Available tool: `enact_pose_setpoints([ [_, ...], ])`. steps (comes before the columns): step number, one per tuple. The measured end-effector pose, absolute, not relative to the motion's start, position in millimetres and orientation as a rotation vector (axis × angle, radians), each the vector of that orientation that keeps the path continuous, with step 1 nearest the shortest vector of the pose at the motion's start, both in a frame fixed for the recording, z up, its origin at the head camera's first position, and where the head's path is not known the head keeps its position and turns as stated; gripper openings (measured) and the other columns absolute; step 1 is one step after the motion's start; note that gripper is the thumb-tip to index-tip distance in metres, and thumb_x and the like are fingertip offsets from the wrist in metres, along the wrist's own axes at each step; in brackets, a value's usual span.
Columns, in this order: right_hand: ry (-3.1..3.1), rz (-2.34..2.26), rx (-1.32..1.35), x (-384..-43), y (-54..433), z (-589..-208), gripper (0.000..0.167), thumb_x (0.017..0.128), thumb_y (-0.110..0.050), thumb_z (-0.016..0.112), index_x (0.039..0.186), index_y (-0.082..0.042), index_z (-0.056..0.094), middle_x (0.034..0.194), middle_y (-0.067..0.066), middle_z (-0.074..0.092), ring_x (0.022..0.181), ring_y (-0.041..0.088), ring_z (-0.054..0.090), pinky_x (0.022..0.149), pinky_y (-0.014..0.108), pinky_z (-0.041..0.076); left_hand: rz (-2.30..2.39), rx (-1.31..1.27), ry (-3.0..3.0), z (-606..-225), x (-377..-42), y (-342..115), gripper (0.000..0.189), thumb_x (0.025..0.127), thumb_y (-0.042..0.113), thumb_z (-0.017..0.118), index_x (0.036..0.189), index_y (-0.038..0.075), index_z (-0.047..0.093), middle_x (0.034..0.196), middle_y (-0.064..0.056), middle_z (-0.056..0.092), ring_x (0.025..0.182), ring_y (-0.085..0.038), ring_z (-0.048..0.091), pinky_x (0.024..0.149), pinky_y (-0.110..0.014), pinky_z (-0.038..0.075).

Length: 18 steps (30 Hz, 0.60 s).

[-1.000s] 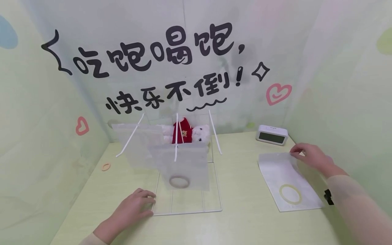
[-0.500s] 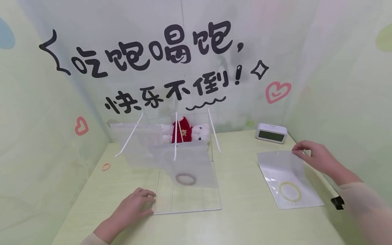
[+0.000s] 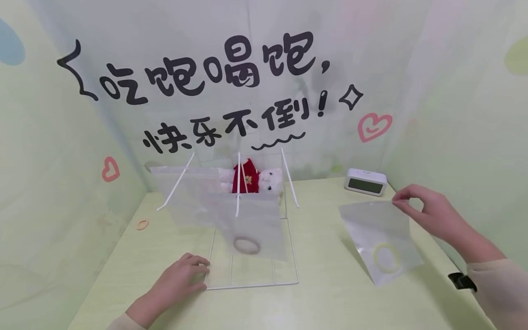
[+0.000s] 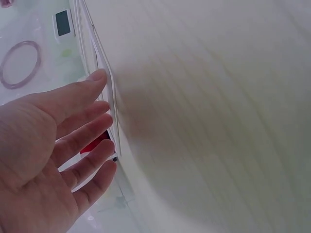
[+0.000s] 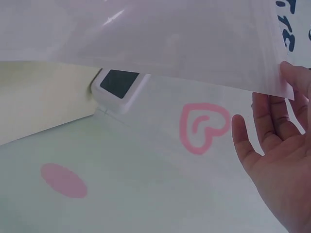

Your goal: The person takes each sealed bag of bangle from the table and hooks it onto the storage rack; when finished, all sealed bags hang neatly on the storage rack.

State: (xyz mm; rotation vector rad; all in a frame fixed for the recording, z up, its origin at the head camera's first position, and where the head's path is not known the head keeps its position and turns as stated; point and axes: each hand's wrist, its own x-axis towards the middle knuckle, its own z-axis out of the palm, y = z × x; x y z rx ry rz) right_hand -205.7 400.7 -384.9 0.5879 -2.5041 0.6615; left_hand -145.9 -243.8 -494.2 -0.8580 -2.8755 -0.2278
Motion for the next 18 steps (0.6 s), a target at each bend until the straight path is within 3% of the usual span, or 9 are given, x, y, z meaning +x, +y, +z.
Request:
enact_pose_setpoints([
  [7, -2.365, 0.657, 0.715, -192, 374, -370, 0.043, 0.071, 0.014, 0.084, 0.095, -0.02, 0.071, 0.087, -0.014, 0.064, 0.084, -0.009, 0.05, 0.071, 0.007, 0.039, -0.234, -0.885, -2.846, -497, -147, -245, 0.031, 0.077, 0.029, 0.089, 0.104, 0.017, 0.08, 0.12, 0.005, 0.072, 0.105, -0.018, 0.062, 0.085, -0.034, 0.062],
  [18, -2.319, 0.632, 0.838, -174, 340, -340, 0.046, 0.07, 0.015, 0.085, 0.095, -0.022, 0.071, 0.089, -0.019, 0.062, 0.085, -0.008, 0.05, 0.075, 0.006, 0.039, -0.254, -0.865, -2.86, -497, -146, -246, 0.031, 0.077, 0.028, 0.088, 0.104, 0.017, 0.08, 0.121, 0.004, 0.072, 0.106, -0.019, 0.063, 0.084, -0.036, 0.062],
])
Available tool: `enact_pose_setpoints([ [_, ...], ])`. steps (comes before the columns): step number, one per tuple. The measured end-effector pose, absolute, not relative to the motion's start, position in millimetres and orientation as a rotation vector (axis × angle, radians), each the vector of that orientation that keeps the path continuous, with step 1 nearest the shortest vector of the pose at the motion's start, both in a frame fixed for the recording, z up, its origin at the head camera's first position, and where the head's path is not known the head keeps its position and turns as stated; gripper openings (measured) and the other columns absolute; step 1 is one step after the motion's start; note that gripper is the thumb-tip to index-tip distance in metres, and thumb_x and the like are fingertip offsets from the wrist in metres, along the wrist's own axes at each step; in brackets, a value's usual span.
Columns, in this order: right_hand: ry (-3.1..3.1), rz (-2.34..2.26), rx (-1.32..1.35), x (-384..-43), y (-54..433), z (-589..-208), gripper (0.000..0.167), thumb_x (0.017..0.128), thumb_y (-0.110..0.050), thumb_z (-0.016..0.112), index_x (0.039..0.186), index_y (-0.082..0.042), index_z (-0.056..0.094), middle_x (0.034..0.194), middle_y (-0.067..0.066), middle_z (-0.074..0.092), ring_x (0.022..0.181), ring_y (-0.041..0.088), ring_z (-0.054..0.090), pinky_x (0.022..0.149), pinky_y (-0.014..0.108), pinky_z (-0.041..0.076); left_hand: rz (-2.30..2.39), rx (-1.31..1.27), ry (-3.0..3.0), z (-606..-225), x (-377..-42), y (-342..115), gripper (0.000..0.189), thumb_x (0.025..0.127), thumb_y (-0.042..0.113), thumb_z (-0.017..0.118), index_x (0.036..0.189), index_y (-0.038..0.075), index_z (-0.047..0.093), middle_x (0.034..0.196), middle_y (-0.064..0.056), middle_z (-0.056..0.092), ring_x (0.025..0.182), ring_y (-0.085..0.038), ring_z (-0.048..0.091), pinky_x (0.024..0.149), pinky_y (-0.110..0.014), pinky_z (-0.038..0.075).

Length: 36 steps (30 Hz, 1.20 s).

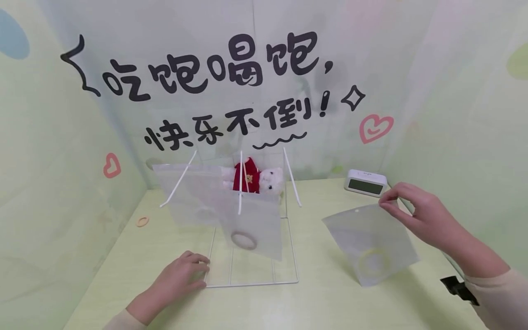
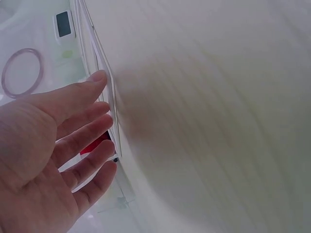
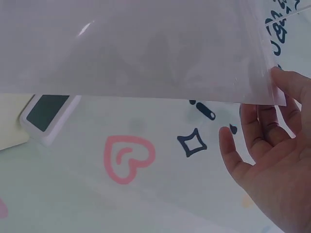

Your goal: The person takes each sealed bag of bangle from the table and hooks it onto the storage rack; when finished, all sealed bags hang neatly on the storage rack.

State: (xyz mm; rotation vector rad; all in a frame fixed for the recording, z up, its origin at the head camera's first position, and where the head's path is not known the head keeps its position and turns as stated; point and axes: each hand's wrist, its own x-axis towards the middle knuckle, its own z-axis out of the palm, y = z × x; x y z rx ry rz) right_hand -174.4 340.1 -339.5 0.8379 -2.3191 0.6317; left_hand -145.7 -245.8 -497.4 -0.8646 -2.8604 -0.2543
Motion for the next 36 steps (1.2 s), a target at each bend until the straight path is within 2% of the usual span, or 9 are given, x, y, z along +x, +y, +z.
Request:
enact_pose_setpoints([
  [6, -2.304, 0.651, 0.861, -168, 326, -329, 0.048, 0.07, 0.014, 0.084, 0.096, -0.024, 0.069, 0.09, -0.018, 0.06, 0.086, -0.007, 0.049, 0.072, 0.009, 0.038, -0.258, -0.858, -2.875, -498, -146, -245, 0.031, 0.078, 0.028, 0.088, 0.105, 0.016, 0.08, 0.122, 0.004, 0.072, 0.106, -0.019, 0.063, 0.085, -0.037, 0.062],
  [16, -2.139, 0.771, 1.088, -170, 286, -317, 0.042, 0.071, 0.017, 0.078, 0.098, -0.013, 0.071, 0.091, -0.008, 0.066, 0.089, 0.0, 0.055, 0.082, 0.011, 0.043, -0.239, -0.852, -2.858, -497, -145, -246, 0.031, 0.076, 0.029, 0.089, 0.103, 0.017, 0.08, 0.12, 0.004, 0.072, 0.106, -0.018, 0.063, 0.085, -0.036, 0.063],
  [22, -2.105, 0.79, 1.136, -173, 264, -306, 0.038, 0.073, 0.016, 0.076, 0.097, -0.014, 0.07, 0.091, -0.008, 0.066, 0.09, 0.003, 0.056, 0.085, 0.016, 0.042, -0.257, -0.862, -2.869, -495, -146, -246, 0.03, 0.077, 0.027, 0.089, 0.104, 0.016, 0.08, 0.12, 0.004, 0.072, 0.106, -0.019, 0.062, 0.088, -0.038, 0.062],
  [26, -2.089, 0.802, 1.157, -172, 257, -300, 0.006, 0.094, -0.007, 0.072, 0.096, -0.012, 0.069, 0.092, -0.008, 0.065, 0.09, 0.004, 0.054, 0.087, 0.018, 0.041, -0.273, -0.869, -2.869, -495, -146, -246, 0.03, 0.077, 0.027, 0.089, 0.104, 0.017, 0.08, 0.121, 0.004, 0.072, 0.107, -0.019, 0.062, 0.088, -0.038, 0.062],
  [27, -2.081, 0.809, 1.166, -172, 255, -298, 0.006, 0.099, -0.015, 0.069, 0.095, -0.011, 0.069, 0.092, -0.008, 0.064, 0.09, 0.004, 0.054, 0.087, 0.019, 0.041, -0.275, -0.871, -2.867, -496, -146, -246, 0.03, 0.077, 0.027, 0.089, 0.104, 0.017, 0.08, 0.121, 0.004, 0.072, 0.107, -0.019, 0.062, 0.088, -0.038, 0.062],
  [29, -2.064, 0.814, 1.183, -171, 252, -295, 0.025, 0.105, -0.031, 0.061, 0.095, -0.01, 0.068, 0.091, -0.009, 0.064, 0.089, 0.004, 0.053, 0.087, 0.018, 0.041, -0.276, -0.87, -2.86, -497, -146, -246, 0.03, 0.077, 0.028, 0.089, 0.104, 0.017, 0.08, 0.121, 0.004, 0.072, 0.107, -0.018, 0.062, 0.088, -0.038, 0.062],
  [31, -2.049, 0.816, 1.194, -168, 248, -291, 0.034, 0.106, -0.039, 0.056, 0.094, -0.009, 0.068, 0.089, -0.009, 0.063, 0.087, 0.003, 0.052, 0.086, 0.018, 0.041, -0.276, -0.867, -2.857, -498, -147, -246, 0.03, 0.077, 0.028, 0.089, 0.104, 0.017, 0.08, 0.121, 0.004, 0.072, 0.106, -0.018, 0.062, 0.087, -0.038, 0.062],
  [33, -2.035, 0.822, 1.214, -166, 244, -288, 0.03, 0.106, -0.035, 0.058, 0.094, -0.009, 0.068, 0.087, -0.01, 0.062, 0.086, 0.003, 0.052, 0.087, 0.019, 0.04, -0.277, -0.858, -2.865, -498, -147, -246, 0.03, 0.077, 0.028, 0.089, 0.104, 0.017, 0.08, 0.121, 0.004, 0.072, 0.107, -0.018, 0.062, 0.087, -0.038, 0.062],
  [36, -2.027, 0.827, 1.228, -163, 238, -283, 0.009, 0.1, -0.017, 0.067, 0.095, -0.01, 0.068, 0.085, -0.011, 0.06, 0.084, 0.002, 0.051, 0.086, 0.022, 0.04, -0.281, -0.854, -2.873, -497, -147, -246, 0.03, 0.077, 0.028, 0.089, 0.104, 0.017, 0.08, 0.121, 0.004, 0.072, 0.107, -0.018, 0.062, 0.088, -0.038, 0.062],
])
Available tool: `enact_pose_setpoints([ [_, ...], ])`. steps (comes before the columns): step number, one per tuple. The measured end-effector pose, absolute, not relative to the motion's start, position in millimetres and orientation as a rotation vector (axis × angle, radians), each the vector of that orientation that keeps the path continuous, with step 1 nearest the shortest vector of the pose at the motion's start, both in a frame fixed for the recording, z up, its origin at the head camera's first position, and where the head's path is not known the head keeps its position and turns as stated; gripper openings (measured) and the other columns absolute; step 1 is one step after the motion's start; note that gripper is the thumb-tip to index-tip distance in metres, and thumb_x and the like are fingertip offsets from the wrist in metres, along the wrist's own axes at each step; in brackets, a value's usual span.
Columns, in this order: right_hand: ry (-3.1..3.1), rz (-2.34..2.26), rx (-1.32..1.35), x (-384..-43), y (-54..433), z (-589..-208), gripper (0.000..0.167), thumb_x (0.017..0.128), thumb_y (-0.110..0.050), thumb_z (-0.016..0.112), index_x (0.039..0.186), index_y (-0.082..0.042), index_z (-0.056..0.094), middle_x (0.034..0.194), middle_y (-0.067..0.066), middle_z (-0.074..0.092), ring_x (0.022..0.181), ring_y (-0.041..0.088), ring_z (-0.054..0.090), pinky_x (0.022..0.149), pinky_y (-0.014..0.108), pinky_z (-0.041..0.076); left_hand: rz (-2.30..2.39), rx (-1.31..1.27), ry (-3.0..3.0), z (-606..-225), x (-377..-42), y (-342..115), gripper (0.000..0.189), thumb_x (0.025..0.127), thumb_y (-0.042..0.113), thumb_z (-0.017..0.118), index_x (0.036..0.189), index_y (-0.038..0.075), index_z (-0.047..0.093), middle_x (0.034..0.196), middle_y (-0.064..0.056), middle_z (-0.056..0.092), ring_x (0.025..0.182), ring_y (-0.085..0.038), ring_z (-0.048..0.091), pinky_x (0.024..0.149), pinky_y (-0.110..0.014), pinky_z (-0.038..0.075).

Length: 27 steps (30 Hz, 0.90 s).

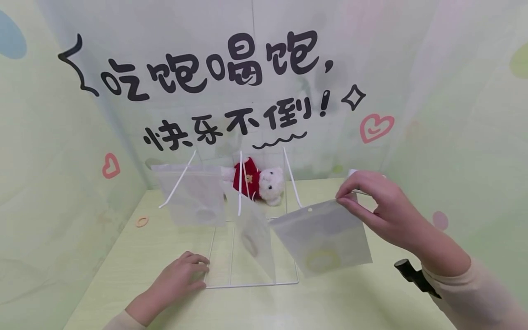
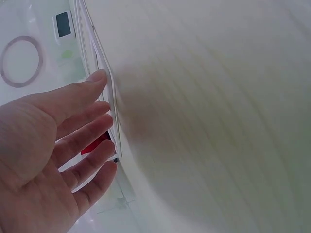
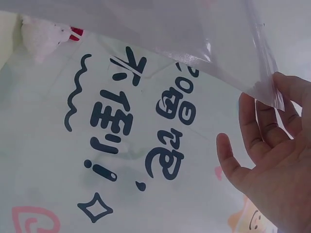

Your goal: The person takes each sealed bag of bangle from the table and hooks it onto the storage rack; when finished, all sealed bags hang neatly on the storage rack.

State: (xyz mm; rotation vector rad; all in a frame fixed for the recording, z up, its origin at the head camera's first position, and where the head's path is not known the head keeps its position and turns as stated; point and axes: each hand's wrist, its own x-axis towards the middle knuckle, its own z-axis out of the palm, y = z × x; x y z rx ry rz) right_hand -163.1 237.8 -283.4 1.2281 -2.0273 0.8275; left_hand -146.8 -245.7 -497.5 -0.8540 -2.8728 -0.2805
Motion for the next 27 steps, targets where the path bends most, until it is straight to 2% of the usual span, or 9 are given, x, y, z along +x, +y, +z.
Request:
enact_pose_setpoints([
  [4, -2.016, 0.832, 1.228, -161, 232, -281, 0.012, 0.101, -0.02, 0.066, 0.095, -0.01, 0.069, 0.083, -0.011, 0.06, 0.082, 0.002, 0.051, 0.084, 0.023, 0.039, -0.275, -0.865, -2.868, -496, -146, -245, 0.03, 0.077, 0.028, 0.088, 0.104, 0.016, 0.08, 0.121, 0.004, 0.072, 0.107, -0.019, 0.062, 0.088, -0.038, 0.062],
  [6, -2.005, 0.827, 1.221, -162, 231, -280, 0.028, 0.106, -0.034, 0.059, 0.095, -0.01, 0.069, 0.083, -0.011, 0.061, 0.082, 0.002, 0.052, 0.083, 0.023, 0.039, -0.273, -0.871, -2.864, -496, -146, -245, 0.03, 0.077, 0.028, 0.088, 0.104, 0.016, 0.08, 0.121, 0.003, 0.072, 0.106, -0.019, 0.062, 0.088, -0.037, 0.062],
  [7, -2.0, 0.823, 1.218, -162, 230, -280, 0.03, 0.106, -0.035, 0.058, 0.095, -0.009, 0.069, 0.083, -0.011, 0.061, 0.082, 0.003, 0.052, 0.083, 0.022, 0.039, -0.271, -0.873, -2.864, -496, -146, -245, 0.03, 0.077, 0.027, 0.088, 0.104, 0.016, 0.08, 0.121, 0.003, 0.072, 0.106, -0.019, 0.062, 0.088, -0.037, 0.062],
  [13, -2.015, 0.807, 1.196, -163, 225, -279, 0.015, 0.102, -0.024, 0.065, 0.098, -0.011, 0.071, 0.086, -0.01, 0.063, 0.083, 0.004, 0.053, 0.082, 0.021, 0.041, -0.265, -0.856, -2.873, -495, -146, -245, 0.03, 0.078, 0.027, 0.088, 0.104, 0.017, 0.08, 0.121, 0.004, 0.072, 0.106, -0.019, 0.062, 0.088, -0.037, 0.062],
  [19, -1.997, 0.818, 1.193, -167, 220, -281, 0.028, 0.105, -0.033, 0.059, 0.096, -0.01, 0.071, 0.083, -0.01, 0.061, 0.08, 0.004, 0.051, 0.081, 0.021, 0.04, -0.268, -0.864, -2.866, -498, -145, -245, 0.029, 0.078, 0.028, 0.088, 0.104, 0.017, 0.08, 0.12, 0.004, 0.072, 0.107, -0.019, 0.062, 0.088, -0.037, 0.062],
  [22, -2.002, 0.818, 1.183, -169, 218, -282, 0.026, 0.105, -0.033, 0.06, 0.096, -0.01, 0.071, 0.083, -0.01, 0.061, 0.08, 0.005, 0.051, 0.082, 0.023, 0.041, -0.263, -0.866, -2.852, -499, -145, -245, 0.029, 0.078, 0.028, 0.088, 0.103, 0.018, 0.08, 0.12, 0.005, 0.072, 0.106, -0.018, 0.062, 0.088, -0.037, 0.062],
  [27, -2.058, 0.824, 1.137, -174, 219, -286, 0.01, 0.1, -0.021, 0.067, 0.098, -0.012, 0.071, 0.086, -0.009, 0.064, 0.082, 0.006, 0.053, 0.084, 0.025, 0.042, -0.267, -0.874, -2.832, -498, -145, -245, 0.029, 0.077, 0.027, 0.089, 0.102, 0.018, 0.08, 0.119, 0.005, 0.072, 0.105, -0.018, 0.062, 0.086, -0.036, 0.062],
])
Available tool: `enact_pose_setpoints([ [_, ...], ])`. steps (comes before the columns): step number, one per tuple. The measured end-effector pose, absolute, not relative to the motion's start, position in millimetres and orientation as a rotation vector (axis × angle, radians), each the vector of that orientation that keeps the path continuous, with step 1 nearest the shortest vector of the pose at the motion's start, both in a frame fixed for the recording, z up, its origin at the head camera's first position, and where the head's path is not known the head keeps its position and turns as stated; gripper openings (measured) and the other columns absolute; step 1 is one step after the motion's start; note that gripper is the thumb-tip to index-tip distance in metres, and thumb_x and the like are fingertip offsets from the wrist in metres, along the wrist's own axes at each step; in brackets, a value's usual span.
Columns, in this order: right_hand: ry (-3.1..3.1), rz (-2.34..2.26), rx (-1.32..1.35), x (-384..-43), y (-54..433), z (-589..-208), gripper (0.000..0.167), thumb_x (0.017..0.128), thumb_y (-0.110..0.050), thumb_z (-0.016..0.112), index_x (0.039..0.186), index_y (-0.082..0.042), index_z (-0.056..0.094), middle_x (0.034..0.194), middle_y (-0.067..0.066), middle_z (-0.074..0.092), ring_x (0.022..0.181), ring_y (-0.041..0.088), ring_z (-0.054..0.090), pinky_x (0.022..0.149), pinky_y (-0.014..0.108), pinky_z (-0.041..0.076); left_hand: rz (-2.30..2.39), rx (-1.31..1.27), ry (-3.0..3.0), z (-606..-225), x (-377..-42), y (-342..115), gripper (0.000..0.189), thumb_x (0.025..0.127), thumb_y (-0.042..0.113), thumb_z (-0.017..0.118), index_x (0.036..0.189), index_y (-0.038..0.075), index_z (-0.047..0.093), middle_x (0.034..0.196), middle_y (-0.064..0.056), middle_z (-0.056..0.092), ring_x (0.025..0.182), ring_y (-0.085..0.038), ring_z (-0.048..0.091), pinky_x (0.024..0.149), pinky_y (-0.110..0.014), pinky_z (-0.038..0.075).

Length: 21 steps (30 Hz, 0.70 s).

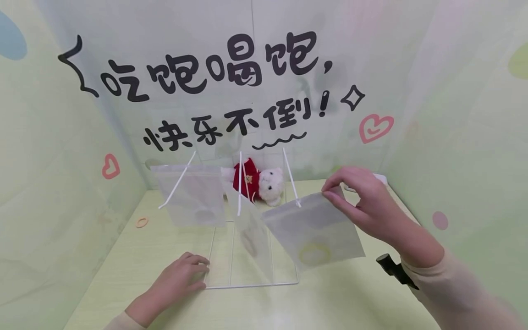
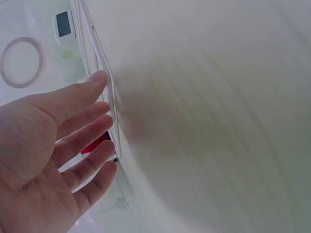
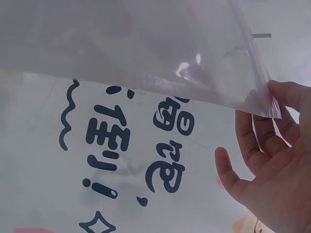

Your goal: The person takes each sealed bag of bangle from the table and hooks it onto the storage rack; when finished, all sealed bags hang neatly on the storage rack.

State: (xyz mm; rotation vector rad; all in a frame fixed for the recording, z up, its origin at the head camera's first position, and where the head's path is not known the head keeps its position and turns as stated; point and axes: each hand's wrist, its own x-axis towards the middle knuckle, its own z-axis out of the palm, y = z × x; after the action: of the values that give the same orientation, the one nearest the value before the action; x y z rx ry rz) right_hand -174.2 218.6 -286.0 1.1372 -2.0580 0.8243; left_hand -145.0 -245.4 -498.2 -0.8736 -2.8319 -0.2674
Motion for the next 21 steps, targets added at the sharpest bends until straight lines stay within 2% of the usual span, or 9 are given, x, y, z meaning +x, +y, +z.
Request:
enact_pose_setpoints([
  [2, -2.068, 0.824, 1.123, -177, 218, -288, 0.002, 0.095, -0.012, 0.071, 0.098, -0.012, 0.071, 0.086, -0.008, 0.065, 0.082, 0.006, 0.053, 0.082, 0.026, 0.042, -0.267, -0.874, -2.838, -498, -145, -245, 0.028, 0.077, 0.027, 0.089, 0.102, 0.018, 0.08, 0.119, 0.004, 0.072, 0.105, -0.018, 0.062, 0.086, -0.036, 0.062],
  [5, -2.076, 0.822, 1.103, -181, 217, -291, 0.012, 0.089, -0.003, 0.074, 0.097, -0.012, 0.071, 0.086, -0.008, 0.065, 0.082, 0.006, 0.053, 0.081, 0.027, 0.042, -0.265, -0.871, -2.851, -498, -145, -245, 0.028, 0.078, 0.027, 0.088, 0.103, 0.017, 0.08, 0.119, 0.004, 0.072, 0.105, -0.018, 0.062, 0.086, -0.036, 0.061],
  [11, -2.06, 0.802, 1.073, -192, 215, -295, 0.02, 0.084, 0.003, 0.077, 0.097, -0.011, 0.071, 0.088, -0.006, 0.069, 0.081, 0.006, 0.055, 0.081, 0.028, 0.044, -0.269, -0.867, -2.851, -499, -146, -245, 0.029, 0.077, 0.028, 0.089, 0.103, 0.017, 0.08, 0.12, 0.005, 0.072, 0.105, -0.018, 0.062, 0.087, -0.036, 0.061],
  [21, -2.091, 0.816, 1.001, -214, 213, -304, 0.015, 0.087, 0.003, 0.075, 0.096, -0.007, 0.069, 0.086, -0.003, 0.066, 0.082, 0.006, 0.055, 0.076, 0.023, 0.045, -0.271, -0.855, -2.847, -497, -146, -244, 0.029, 0.077, 0.027, 0.089, 0.103, 0.017, 0.08, 0.12, 0.005, 0.072, 0.105, -0.019, 0.062, 0.086, -0.037, 0.062],
])
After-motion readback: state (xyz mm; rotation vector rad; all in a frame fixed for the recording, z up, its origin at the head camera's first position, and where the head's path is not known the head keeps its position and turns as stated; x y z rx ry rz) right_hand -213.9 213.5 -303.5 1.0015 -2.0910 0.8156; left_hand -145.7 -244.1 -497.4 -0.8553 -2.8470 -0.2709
